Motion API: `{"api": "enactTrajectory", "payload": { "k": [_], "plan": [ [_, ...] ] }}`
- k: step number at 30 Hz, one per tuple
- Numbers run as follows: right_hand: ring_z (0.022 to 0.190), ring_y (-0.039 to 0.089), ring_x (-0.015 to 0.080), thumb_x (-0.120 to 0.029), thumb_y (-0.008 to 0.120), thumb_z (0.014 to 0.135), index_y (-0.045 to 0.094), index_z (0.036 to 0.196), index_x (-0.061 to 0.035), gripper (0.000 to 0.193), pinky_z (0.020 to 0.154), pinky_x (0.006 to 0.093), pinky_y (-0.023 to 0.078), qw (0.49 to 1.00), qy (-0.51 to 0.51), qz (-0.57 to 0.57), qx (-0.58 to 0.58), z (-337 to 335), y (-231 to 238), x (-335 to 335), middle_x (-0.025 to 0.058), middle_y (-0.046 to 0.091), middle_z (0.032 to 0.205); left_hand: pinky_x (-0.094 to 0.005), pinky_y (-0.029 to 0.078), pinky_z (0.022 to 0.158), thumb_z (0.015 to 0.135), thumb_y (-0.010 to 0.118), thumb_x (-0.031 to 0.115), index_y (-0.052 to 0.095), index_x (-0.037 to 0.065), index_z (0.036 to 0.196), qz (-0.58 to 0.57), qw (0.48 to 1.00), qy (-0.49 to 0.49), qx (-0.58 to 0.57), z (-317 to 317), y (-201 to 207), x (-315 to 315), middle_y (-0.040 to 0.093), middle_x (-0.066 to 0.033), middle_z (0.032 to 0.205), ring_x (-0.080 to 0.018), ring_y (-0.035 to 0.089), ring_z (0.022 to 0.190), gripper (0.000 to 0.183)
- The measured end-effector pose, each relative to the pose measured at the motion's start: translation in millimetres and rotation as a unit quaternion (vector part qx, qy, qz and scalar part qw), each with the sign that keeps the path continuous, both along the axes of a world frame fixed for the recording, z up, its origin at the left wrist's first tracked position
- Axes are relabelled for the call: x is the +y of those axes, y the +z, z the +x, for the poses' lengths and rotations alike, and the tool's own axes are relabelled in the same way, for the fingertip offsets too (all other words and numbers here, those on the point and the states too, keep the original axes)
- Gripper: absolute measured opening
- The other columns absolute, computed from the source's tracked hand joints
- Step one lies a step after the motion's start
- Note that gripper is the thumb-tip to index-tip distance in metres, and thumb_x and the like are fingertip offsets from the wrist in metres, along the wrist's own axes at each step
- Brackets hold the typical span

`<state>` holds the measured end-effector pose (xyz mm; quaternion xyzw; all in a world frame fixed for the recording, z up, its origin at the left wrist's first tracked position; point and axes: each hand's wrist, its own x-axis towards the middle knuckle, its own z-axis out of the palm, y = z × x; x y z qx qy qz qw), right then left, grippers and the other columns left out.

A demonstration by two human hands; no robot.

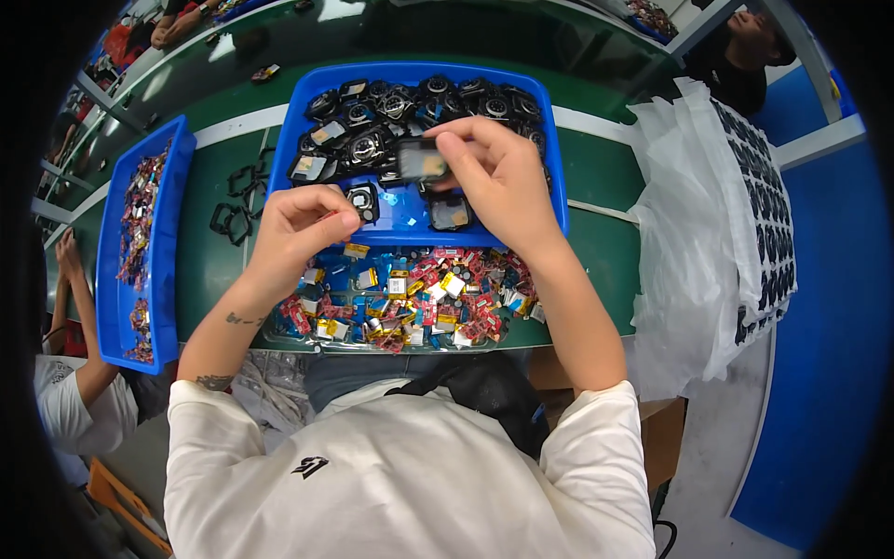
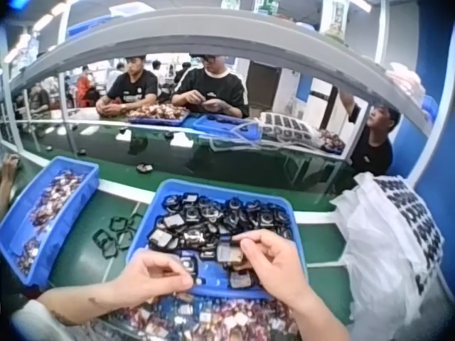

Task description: Manually assemble small electronic components, specifically attaching camera modules to black plastic frames.

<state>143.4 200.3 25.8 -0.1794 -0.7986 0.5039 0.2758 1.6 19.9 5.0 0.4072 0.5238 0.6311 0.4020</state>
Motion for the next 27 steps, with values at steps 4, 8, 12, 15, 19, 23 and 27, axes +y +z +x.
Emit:
{"api": "enactTrajectory", "payload": {
  "k": [4,8,12,15,19,23,27],
  "plan": [
    [0.082,0.063,0.0134,-0.014,0.05,0.093,0.055,0.115,0.0005,0.027,0.067,0.0267,0.057,0.943,0.166,-0.286,0.033,-3,-4,-21,0.0092,0.063,0.093,-0.0203,0.044,0.063,0.08,0.068,0.005,0.066,-0.003,0.082,0.022,0.999,0.033,0.036,7,0,1,0.062,-0.0047,0.08,-0.007,0.056,0.07,0.008],
    [0.076,0.062,0.0096,-0.004,0.057,0.086,0.055,0.114,0.0024,0.028,0.067,0.0241,0.055,0.946,0.188,-0.264,-0.001,-4,-9,-32,0.0064,0.063,0.086,-0.0192,0.043,0.061,0.078,0.068,0.002,0.067,-0.003,0.081,0.031,0.989,0.079,0.125,9,0,0,0.061,-0.0046,0.079,-0.0061,0.055,0.069,0.006],
    [0.074,0.061,0.0078,0.001,0.061,0.081,0.056,0.112,0.0027,0.031,0.067,0.021,0.051,0.953,0.192,-0.233,0.005,-6,-15,-36,0.0057,0.064,0.084,-0.0174,0.037,0.055,0.075,0.07,0.005,0.069,0.003,0.08,0.023,0.977,0.132,0.165,8,-5,0,0.059,-0.0029,0.088,-0.0038,0.049,0.069,0.006],
    [0.074,0.06,0.0064,0.002,0.061,0.081,0.057,0.112,0.0022,0.031,0.066,0.0205,0.05,0.953,0.174,-0.249,0.017,-6,-17,-39,0.0047,0.063,0.084,-0.0179,0.032,0.053,0.072,0.072,0.01,0.07,0.006,0.078,0.012,0.956,0.175,0.235,5,-8,2,0.057,-0.0023,0.095,-0.0044,0.046,0.072,0.007],
    [0.073,0.059,0.0049,0.001,0.061,0.081,0.06,0.11,0.0018,0.028,0.066,0.0198,0.05,0.962,0.163,-0.219,0.012,-4,-21,-40,0.0034,0.063,0.083,-0.0196,0.031,0.054,0.071,0.073,0.013,0.071,0.007,0.077,0.002,0.955,0.176,0.238,6,-8,3,0.058,-0.0022,0.097,-0.0061,0.047,0.078,0.009],
    [0.072,0.059,0.0052,-0.001,0.061,0.082,0.06,0.109,0.0017,0.027,0.065,0.0195,0.05,0.963,0.159,-0.219,0.012,-4,-23,-42,0.0033,0.063,0.083,-0.0216,0.033,0.057,0.071,0.073,0.014,0.071,0.008,0.077,-0.033,0.952,0.167,0.255,7,-5,2,0.059,-0.0014,0.098,-0.0079,0.047,0.08,0.009],
    [0.073,0.061,0.0064,-0.003,0.061,0.083,0.06,0.108,0.0017,0.025,0.065,0.0195,0.05,0.964,0.153,-0.215,0.02,-4,-23,-45,0.004,0.063,0.084,-0.0225,0.033,0.058,0.071,0.072,0.014,0.071,0.008,0.077,-0.038,0.951,0.172,0.254,8,-6,2,0.06,-0.0014,0.098,-0.0088,0.047,0.079,0.009]
  ]
}}
